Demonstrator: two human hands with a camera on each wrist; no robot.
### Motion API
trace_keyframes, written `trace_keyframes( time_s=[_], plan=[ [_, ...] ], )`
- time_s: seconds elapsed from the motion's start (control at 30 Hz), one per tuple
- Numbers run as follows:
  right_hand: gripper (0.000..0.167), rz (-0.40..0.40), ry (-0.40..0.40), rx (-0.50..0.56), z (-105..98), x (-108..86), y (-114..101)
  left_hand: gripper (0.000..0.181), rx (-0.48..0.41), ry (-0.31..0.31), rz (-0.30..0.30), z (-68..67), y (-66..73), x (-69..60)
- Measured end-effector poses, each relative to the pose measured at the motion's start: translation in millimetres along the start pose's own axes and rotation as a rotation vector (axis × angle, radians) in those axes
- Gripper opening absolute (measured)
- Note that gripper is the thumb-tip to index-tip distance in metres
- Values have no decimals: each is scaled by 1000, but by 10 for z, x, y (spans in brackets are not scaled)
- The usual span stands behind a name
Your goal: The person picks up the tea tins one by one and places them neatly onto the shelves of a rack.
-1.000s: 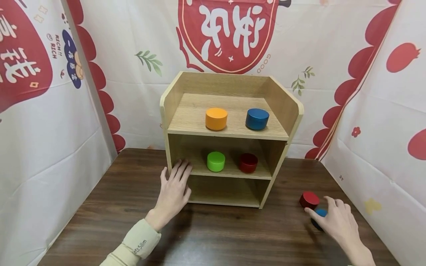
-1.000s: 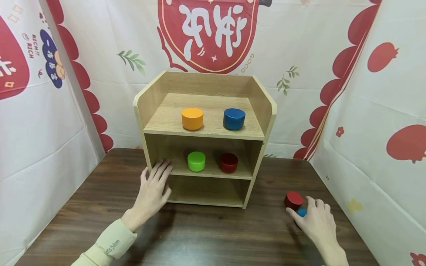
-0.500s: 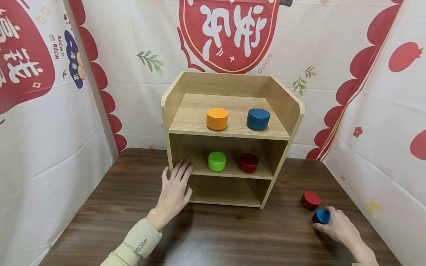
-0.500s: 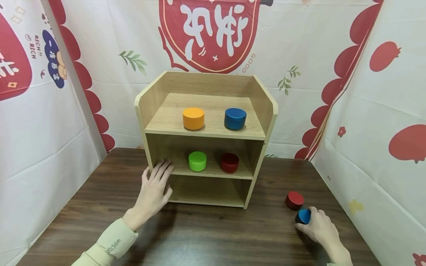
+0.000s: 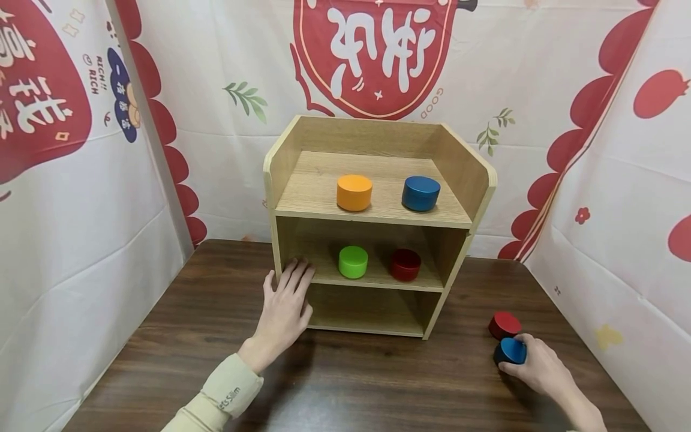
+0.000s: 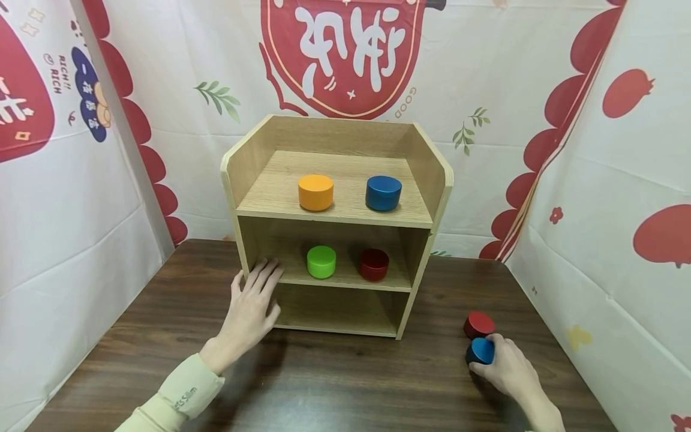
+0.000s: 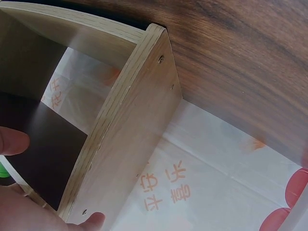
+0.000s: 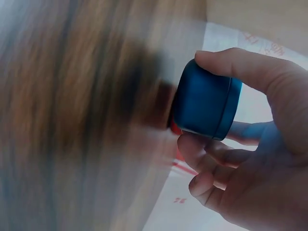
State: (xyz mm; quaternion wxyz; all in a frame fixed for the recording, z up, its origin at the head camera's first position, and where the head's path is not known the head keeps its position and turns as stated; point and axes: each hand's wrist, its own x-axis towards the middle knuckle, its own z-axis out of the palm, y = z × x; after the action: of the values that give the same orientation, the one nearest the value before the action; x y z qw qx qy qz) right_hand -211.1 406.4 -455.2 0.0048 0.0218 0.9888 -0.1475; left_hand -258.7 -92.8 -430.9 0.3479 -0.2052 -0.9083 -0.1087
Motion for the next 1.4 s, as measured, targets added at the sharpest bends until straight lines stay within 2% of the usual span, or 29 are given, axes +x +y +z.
trace_keyframes(
  time_s=[0.4,0.87,1.0,1.2,1.4],
  plan=[
    [76,-140,119,43,-11,-32,-452,74,15,22,4,5,6,-3],
    [64,-318,201,90,58,-101,-1090,71,19,17,6,9,5,-4],
    [62,-363,196,111,42,-93,-1275,71,21,22,8,7,7,6],
    [62,-389,158,136,34,-59,-1529,71,20,16,3,13,7,3],
    [60,-434,161,145,80,11,-1742,72,13,20,0,9,14,-6]
  ],
)
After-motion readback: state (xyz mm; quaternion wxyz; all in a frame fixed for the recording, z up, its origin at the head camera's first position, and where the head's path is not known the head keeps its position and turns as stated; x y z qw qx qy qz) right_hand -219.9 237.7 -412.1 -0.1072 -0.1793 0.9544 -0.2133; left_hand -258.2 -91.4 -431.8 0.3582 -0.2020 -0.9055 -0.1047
